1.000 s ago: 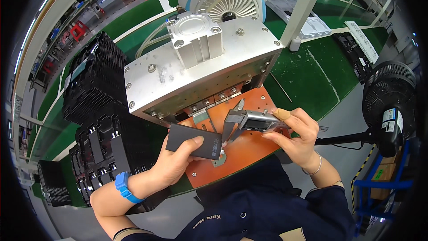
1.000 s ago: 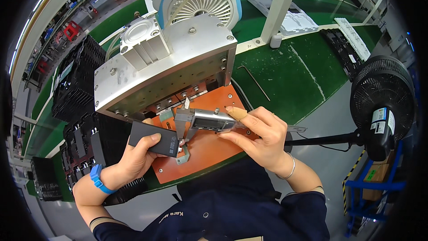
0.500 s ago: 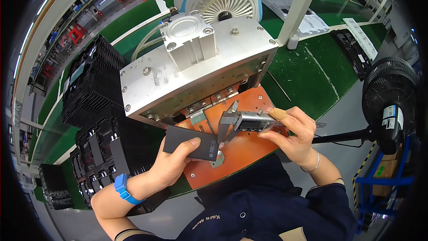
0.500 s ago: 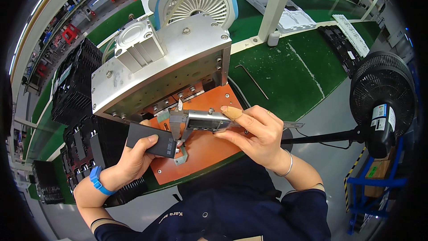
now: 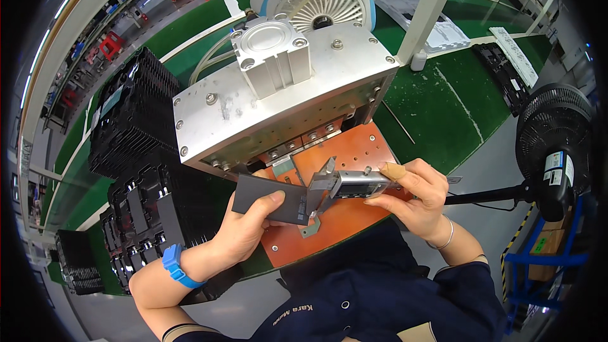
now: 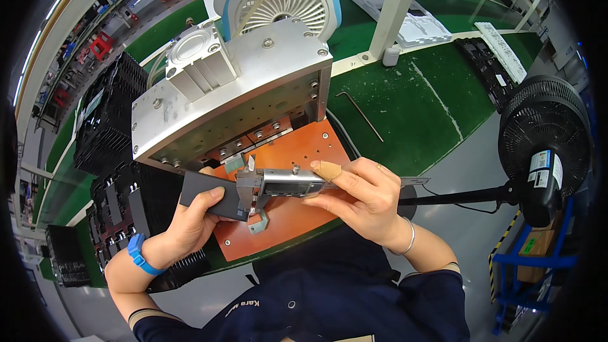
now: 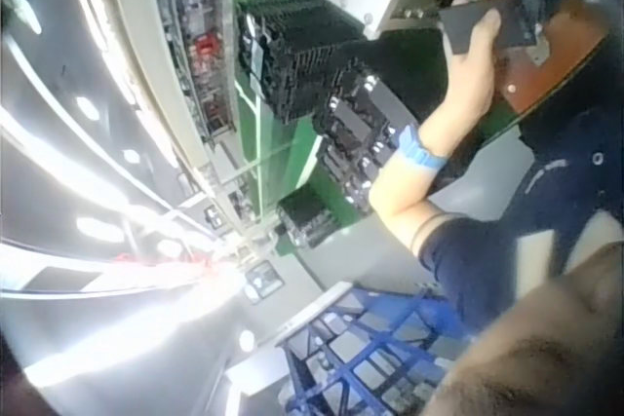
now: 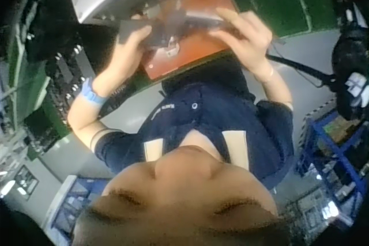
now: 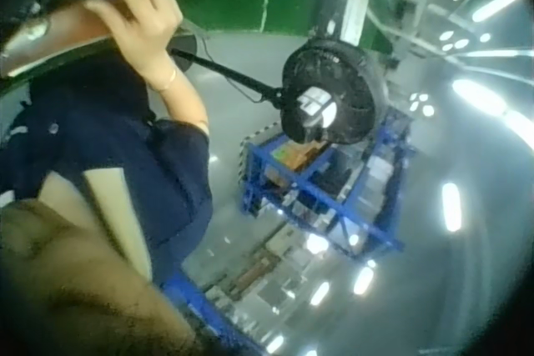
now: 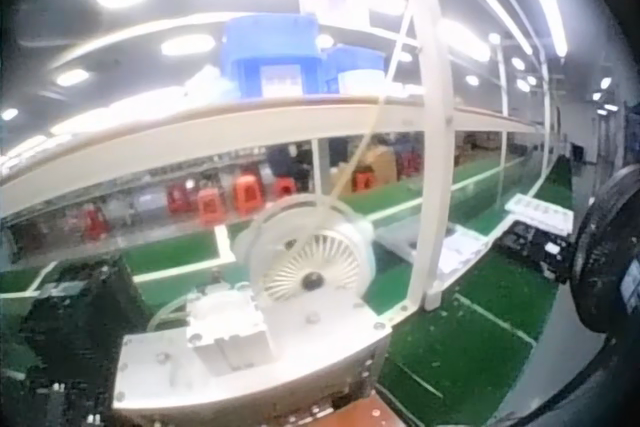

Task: The person places small black rectangular components into a silver and orange jig on a green workbench. They use a digital caliper to measure the components and then stack them into a black plastic tray. The process is repeated for multiple units in a continuous assembly loop.

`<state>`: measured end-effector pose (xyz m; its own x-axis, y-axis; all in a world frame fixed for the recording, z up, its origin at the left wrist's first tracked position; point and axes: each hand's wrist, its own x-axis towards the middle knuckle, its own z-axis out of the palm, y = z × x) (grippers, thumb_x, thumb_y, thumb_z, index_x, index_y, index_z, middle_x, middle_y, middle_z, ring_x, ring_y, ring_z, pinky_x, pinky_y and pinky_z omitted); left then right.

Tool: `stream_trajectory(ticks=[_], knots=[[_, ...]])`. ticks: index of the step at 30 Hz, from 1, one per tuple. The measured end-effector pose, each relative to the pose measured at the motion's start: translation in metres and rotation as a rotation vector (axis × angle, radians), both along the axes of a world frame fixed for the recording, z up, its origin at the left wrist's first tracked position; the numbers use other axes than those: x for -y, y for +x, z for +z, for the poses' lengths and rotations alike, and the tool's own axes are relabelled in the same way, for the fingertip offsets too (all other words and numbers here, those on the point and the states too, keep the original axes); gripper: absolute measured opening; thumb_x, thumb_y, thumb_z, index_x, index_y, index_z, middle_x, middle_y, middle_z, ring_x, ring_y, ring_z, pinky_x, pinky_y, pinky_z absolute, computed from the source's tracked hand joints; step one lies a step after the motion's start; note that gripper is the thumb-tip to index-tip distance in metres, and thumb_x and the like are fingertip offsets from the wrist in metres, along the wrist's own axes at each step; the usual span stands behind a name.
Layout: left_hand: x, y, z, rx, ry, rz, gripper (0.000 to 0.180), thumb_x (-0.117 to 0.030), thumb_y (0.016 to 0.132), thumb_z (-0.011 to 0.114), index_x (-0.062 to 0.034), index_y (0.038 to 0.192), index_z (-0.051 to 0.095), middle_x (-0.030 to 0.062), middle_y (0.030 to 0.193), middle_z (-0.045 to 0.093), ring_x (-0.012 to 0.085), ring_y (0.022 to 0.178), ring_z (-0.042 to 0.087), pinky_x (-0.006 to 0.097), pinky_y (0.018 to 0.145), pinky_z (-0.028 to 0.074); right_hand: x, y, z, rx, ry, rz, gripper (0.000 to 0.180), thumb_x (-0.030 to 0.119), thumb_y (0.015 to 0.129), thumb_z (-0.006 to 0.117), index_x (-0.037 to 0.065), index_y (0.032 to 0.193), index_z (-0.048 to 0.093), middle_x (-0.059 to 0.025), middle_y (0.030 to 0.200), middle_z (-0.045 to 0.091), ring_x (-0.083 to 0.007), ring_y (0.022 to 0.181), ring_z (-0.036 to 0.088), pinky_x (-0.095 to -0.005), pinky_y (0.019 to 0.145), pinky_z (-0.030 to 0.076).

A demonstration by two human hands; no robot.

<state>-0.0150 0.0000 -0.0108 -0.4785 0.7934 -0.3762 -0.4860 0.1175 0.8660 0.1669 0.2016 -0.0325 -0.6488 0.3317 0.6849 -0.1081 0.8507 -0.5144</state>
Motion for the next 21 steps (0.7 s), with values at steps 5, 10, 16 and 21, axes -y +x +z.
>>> stream_trajectory(ticks=[5,10,16,21], knots=[[-0.001,-0.001,0.003,0.015,-0.029,-0.001,0.031,-0.015,0.094,0.056,0.0055,0.115,0.045,0.0216,0.106,0.064,0.032,0.089,0.07,0.04,0.08,0.059,-0.001,-0.001,-0.002,0.0,0.003,-0.016,0.049,0.023,0.061,0.088,0.006,0.105,0.074,-0.0011,0.071,0.062,-0.0135,0.057,0.057,-0.0256,0.051,0.044],[-0.005,-0.002,0.0,-0.003,-0.029,-0.002,0.031,-0.015,0.094,0.055,0.0056,0.116,0.046,0.0215,0.107,0.064,0.0327,0.091,0.07,0.04,0.08,0.059,-0.005,-0.002,-0.004,-0.004,0.055,-0.039,0.049,0.024,0.061,0.087,0.006,0.105,0.074,-0.0001,0.07,0.061,-0.0139,0.055,0.054,-0.0265,0.05,0.043],[0.001,-0.001,-0.006,-0.1,0.078,-0.004,0.022,-0.017,0.094,0.059,0.0003,0.107,0.054,0.0091,0.097,0.064,0.0167,0.078,0.065,0.032,0.071,0.055,-0.001,0.003,0.008,0.082,-0.097,-0.055,0.051,0.023,0.062,0.088,0.005,0.107,0.073,-0.0018,0.071,0.06,-0.0121,0.058,0.053,-0.0267,0.051,0.043],[0.048,-0.021,0.055,-1.064,0.133,-0.272,0.012,-0.015,0.09,0.068,-0.0065,0.089,0.059,0.0039,0.077,0.065,0.018,0.06,0.06,0.027,0.056,0.048,-0.064,0.042,-0.023,0.012,-0.246,-0.272,0.053,-0.005,0.075,0.072,-0.001,0.126,0.061,0.0038,0.09,0.052,-0.0041,0.072,0.044,-0.0178,0.061,0.034]])
